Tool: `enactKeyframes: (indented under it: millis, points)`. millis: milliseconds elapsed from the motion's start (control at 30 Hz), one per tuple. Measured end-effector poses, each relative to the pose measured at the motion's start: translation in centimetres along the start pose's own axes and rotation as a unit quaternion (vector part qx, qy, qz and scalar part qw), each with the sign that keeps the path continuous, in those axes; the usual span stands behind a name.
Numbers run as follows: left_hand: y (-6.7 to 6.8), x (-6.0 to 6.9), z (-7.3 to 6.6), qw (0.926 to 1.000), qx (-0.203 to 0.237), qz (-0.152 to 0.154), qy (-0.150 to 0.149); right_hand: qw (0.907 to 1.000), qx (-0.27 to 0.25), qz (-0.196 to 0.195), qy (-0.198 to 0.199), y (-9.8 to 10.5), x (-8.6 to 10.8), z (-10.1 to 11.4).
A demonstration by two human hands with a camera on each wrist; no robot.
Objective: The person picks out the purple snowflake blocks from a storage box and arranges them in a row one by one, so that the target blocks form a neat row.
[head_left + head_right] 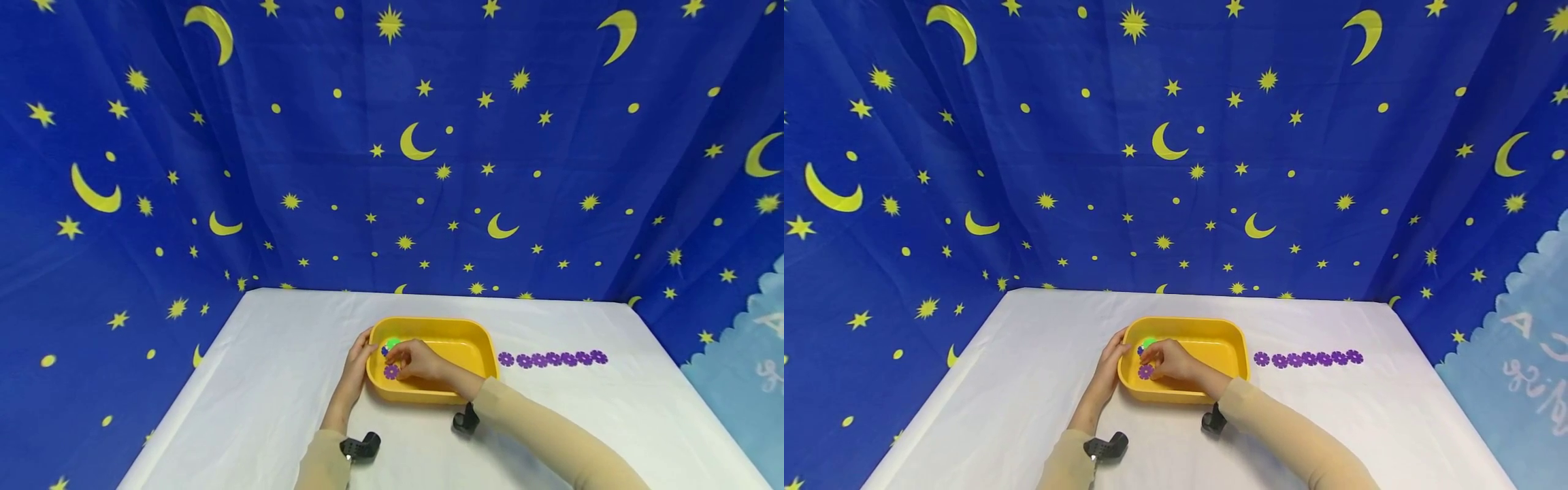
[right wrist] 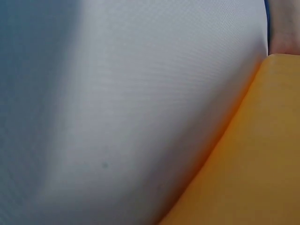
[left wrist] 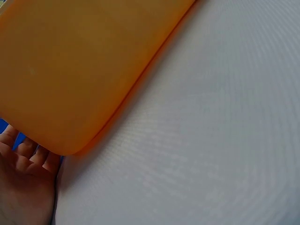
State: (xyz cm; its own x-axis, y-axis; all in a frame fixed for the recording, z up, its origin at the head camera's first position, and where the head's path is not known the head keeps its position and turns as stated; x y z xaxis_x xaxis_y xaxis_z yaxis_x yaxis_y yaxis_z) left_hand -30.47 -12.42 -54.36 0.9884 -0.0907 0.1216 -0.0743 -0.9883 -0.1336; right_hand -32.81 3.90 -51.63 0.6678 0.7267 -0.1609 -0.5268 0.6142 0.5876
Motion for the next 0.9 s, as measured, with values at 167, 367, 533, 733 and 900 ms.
enactKeyframes:
  millis: [167,367,533,733,900]
  points:
    - [0.0,0.1,0.0,1.0000,0.007,-0.001,0.006,0.9998,0.004,0.020,0.001,-0.1,0.0,0.3]
    - [0.0,0.1,-0.1,0.9999,0.013,0.001,0.001,0.9993,0.027,0.024,0.003,0.0,0.1,0.5]
    - [0.1,0.0,-0.1,0.9997,0.023,0.002,0.002,0.9992,0.036,0.016,0.002,0.1,0.1,0.3]
    - [0.1,0.1,-0.1,0.9999,0.012,0.002,0.002,0.9990,-0.018,-0.017,-0.036,0.8,0.2,0.5]
    - [0.2,0.0,0.1,0.9999,0.010,0.006,0.008,0.9914,-0.091,-0.077,-0.054,2.0,1.0,0.6]
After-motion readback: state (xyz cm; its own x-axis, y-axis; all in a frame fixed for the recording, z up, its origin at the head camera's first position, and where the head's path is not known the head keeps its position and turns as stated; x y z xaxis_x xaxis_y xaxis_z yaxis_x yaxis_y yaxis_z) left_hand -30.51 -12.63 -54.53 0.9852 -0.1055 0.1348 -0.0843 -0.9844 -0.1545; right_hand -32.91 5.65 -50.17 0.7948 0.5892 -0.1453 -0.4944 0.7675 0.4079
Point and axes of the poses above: each hand's wrist, its own x-axis away from the middle knuckle, its own y-axis out of the back of the hand, z = x × y, the point moved 2 cm from there along -x, towards the middle knuckle, and after that the axes turned 9 degrees about y, right-handed, at the moved point
